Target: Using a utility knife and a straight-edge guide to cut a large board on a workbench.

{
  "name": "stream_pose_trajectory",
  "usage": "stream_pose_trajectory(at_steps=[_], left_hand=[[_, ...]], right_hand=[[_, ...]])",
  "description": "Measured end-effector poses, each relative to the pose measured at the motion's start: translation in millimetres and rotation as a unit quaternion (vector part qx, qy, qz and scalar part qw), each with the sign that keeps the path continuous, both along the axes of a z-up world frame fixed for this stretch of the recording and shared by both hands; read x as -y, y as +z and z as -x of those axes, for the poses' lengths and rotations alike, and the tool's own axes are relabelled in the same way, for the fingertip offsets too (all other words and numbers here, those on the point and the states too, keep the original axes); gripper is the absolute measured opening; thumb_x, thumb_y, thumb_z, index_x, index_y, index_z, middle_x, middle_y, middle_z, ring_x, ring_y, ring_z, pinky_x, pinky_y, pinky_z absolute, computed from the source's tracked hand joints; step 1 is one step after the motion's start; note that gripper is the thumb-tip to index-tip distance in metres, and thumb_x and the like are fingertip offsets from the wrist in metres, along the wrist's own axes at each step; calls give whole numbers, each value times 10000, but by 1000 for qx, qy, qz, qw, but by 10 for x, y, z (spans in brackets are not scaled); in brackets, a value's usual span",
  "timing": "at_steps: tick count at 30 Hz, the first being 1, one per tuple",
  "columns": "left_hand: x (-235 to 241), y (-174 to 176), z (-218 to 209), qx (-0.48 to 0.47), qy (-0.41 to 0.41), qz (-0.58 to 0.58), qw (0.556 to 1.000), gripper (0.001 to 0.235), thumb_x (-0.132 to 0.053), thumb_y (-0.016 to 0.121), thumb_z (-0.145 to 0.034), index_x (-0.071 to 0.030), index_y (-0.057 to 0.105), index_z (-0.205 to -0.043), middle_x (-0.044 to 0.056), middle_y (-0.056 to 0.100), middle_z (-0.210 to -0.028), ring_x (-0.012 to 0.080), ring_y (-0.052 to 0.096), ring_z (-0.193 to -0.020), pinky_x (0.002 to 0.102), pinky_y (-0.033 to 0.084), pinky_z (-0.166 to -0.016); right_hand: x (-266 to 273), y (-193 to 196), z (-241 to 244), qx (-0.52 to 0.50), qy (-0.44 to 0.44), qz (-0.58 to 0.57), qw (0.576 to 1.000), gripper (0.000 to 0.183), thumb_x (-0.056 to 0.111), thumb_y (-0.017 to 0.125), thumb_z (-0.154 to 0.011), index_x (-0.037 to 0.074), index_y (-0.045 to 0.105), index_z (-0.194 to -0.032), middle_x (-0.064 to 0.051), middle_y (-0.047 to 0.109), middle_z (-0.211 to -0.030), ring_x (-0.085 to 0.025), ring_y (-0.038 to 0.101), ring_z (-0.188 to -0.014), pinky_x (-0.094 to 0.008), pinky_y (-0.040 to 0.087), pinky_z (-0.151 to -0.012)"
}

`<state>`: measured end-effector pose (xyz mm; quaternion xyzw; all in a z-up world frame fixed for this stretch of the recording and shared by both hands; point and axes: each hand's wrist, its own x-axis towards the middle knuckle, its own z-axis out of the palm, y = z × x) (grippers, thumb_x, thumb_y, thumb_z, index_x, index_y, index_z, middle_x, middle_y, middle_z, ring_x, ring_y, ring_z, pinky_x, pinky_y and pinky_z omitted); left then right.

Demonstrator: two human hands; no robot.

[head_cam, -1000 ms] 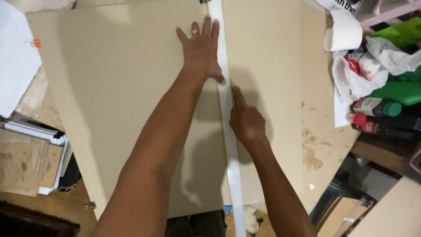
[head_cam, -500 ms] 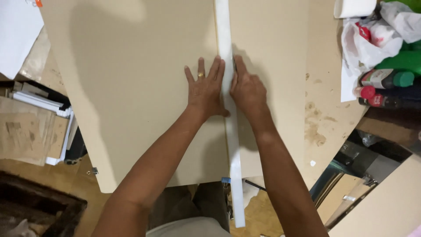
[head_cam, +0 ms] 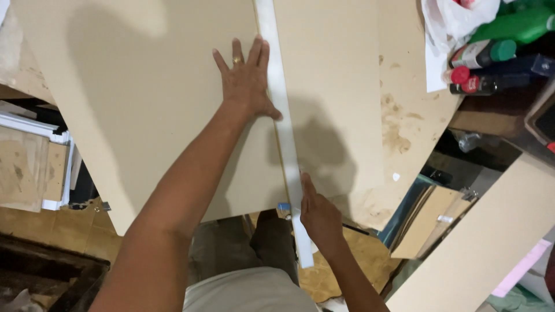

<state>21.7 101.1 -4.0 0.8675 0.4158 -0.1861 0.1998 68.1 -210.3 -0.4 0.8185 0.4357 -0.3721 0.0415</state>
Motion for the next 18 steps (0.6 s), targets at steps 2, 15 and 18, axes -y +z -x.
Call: stream_pose_trajectory(at_steps=[2, 15, 18], left_hand=[[48, -17, 21, -1, -3, 1, 1000, 1443, -629, 898, -484, -113, 210, -1643, 72, 209, -1715, 468, 159, -1547, 826, 58, -1152], [1133, 39, 264, -5, -38, 72, 997, 1471, -556, 948, -536, -91, 115, -1655, 87, 103, -1733, 499, 96, -1540, 829, 126, -1140], [1075, 51, 201, -15, -36, 56, 998, 1474, -539, 955, -523, -87, 124, -1653, 88, 110, -1734, 499, 102, -1540, 825, 117, -1142]], right_hand=[[195, -23, 79, 41, 32, -14, 999, 640, 203, 404, -1055, 242, 234, -1671, -194, 721, -832, -371, 744, -760, -491, 588, -632], [337, -202, 81, 49, 51, -76, 995, 619, 185, 443, -1060, 175, 282, -1657, -141, 707, -740, -309, 725, -684, -426, 585, -544], [546, -287, 116, 58, 50, -75, 994, 639, 212, 445, -1048, 221, 264, -1661, -132, 710, -754, -313, 729, -688, -437, 583, -540]])
